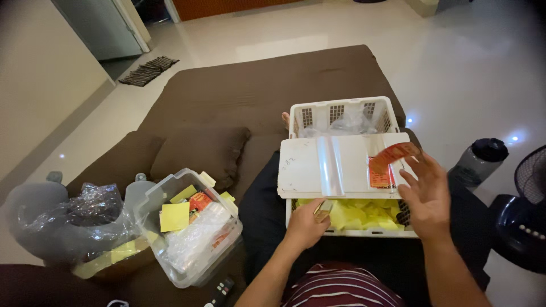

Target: The person sits on a bed and repeatedly picks small red packets from a clear plastic bin, peels off a yellow sticky note from each packet, and places the packets into a white basket. The person handles the packets one at a time and continues the process for the duration of the clip.

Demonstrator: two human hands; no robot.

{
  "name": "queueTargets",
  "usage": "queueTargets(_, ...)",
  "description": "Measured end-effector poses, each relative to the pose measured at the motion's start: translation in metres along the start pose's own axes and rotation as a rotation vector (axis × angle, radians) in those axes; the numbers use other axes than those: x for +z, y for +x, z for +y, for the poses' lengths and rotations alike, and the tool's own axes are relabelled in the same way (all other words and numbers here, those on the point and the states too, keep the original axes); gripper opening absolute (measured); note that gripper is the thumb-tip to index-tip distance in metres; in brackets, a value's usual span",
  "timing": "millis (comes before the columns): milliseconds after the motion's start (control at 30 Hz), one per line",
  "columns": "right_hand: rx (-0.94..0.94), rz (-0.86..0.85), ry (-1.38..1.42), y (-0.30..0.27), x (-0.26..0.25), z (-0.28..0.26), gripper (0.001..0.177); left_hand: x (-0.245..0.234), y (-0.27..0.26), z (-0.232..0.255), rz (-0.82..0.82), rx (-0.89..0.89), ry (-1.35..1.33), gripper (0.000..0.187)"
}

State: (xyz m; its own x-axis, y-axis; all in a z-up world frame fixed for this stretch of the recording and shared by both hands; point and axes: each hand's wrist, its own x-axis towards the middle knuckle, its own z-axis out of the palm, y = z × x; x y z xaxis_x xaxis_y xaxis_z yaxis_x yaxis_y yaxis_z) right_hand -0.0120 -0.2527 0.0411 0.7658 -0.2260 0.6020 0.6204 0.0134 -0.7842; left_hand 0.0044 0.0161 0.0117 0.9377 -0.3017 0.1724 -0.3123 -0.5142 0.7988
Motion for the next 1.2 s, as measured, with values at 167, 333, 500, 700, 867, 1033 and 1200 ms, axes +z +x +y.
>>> queueTargets(167, 0.023, -0.192, -0.575, -0.009, 0.026, 0.01, 0.107, -0.003, 0.002, -0.005, -0.026, 0.005, 0.179, 0.035)
queueTargets(333, -0.07, -0.362, -0.792, -0.028, 0.045, 0.036, 0.12, -0.003, 0.007, -0.023, 0.1, -0.008, 0.072, 0.032)
queueTargets(500, 0.361, -0.267, 0.153, -0.044, 0.023, 0.068, 0.102, 0.003, 0.018, -0.045, 0.096, -0.081, -0.601, 0.026)
queueTargets(700, 0.373, -0.621, 0.37, -0.056, 0.031, 0.045, 0.099, 0.015, 0.034, -0.03, 0.227, -0.241, -1.115, 0.02)
queueTargets(867, 0.015, -0.575, 0.298, -0.057, 0.091, -0.002, 0.103, 0.014, 0.037, 0.008, 0.191, -0.352, -1.41, 0.022)
queueTargets(1033, -0.132, -0.555, 0.123, -0.06, 0.104, -0.016, 0.101, 0.012, 0.046, 0.021, 0.188, -0.394, -1.509, 0.026)
queueTargets(1200, -0.19, -0.619, 0.052, -0.069, 0.106, 0.009, 0.108, 0.021, 0.049, 0.016, 0.188, -0.342, -1.572, 0.03)
